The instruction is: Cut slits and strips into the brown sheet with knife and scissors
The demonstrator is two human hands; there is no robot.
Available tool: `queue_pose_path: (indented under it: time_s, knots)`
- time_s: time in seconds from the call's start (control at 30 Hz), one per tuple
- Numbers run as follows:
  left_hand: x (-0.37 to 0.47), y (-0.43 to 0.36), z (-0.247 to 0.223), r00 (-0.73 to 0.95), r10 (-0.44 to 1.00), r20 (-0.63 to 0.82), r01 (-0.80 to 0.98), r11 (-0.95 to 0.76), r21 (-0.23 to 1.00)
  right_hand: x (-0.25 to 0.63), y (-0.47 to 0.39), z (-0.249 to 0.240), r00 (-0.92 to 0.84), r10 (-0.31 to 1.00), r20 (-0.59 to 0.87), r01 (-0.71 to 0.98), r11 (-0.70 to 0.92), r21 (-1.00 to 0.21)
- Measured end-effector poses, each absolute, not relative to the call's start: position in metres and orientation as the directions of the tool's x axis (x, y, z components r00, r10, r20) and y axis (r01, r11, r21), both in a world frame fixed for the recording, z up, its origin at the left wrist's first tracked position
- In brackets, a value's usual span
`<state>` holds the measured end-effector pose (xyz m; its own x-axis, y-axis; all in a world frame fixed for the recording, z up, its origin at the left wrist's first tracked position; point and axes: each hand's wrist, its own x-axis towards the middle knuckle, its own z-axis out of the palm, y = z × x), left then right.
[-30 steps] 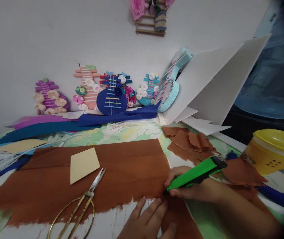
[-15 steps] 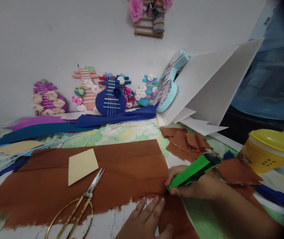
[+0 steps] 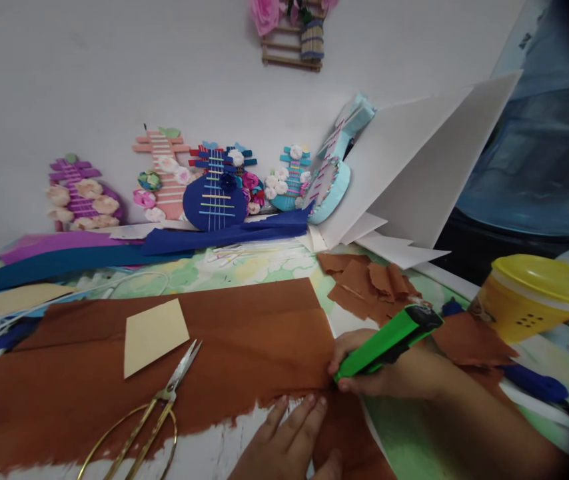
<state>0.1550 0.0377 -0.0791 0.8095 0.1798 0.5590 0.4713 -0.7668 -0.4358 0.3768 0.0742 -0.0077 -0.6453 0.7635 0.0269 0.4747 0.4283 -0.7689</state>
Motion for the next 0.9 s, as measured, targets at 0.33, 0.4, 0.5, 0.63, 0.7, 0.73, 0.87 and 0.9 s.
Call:
queue_pose_path:
  time_s: [0.33, 0.4, 0.5, 0.63, 0.7, 0.73, 0.87, 0.9]
  knots:
    - [0.15, 0.042, -0.09, 0.835, 0.221, 0.504, 0.462, -0.779, -0.423, 0.379, 0.07, -0.002, -0.598, 0.801, 0.033, 0.518, 0.417, -0.747]
    - [0.15, 0.042, -0.09, 0.826, 0.227, 0.515, 0.469, -0.783, -0.408, 0.38, 0.071, -0.003, -0.583, 0.812, 0.017, 0.529, 0.396, -0.751]
    - [0.15, 0.041, -0.088, 0.818, 0.232, 0.527, 0.473, -0.792, -0.386, 0.379, 0.071, -0.005, -0.578, 0.816, -0.019, 0.523, 0.353, -0.776]
    - [0.149, 0.042, -0.088, 0.825, 0.228, 0.517, 0.469, -0.787, -0.4, 0.378, 0.069, -0.003, -0.566, 0.824, 0.016, 0.51, 0.365, -0.779]
    - [0.149, 0.043, -0.088, 0.828, 0.223, 0.515, 0.465, -0.787, -0.406, 0.379, 0.068, -0.002, -0.568, 0.822, 0.038, 0.506, 0.385, -0.772]
    - [0.15, 0.043, -0.088, 0.825, 0.225, 0.518, 0.467, -0.787, -0.403, 0.379, 0.067, -0.002, -0.571, 0.82, 0.037, 0.507, 0.388, -0.769]
    - [0.153, 0.04, -0.082, 0.826, 0.205, 0.525, 0.46, -0.784, -0.417, 0.38, 0.067, -0.003, -0.582, 0.812, -0.035, 0.56, 0.369, -0.742]
    - [0.153, 0.04, -0.081, 0.831, 0.189, 0.523, 0.449, -0.784, -0.43, 0.38, 0.067, -0.002, -0.579, 0.814, -0.051, 0.575, 0.363, -0.733]
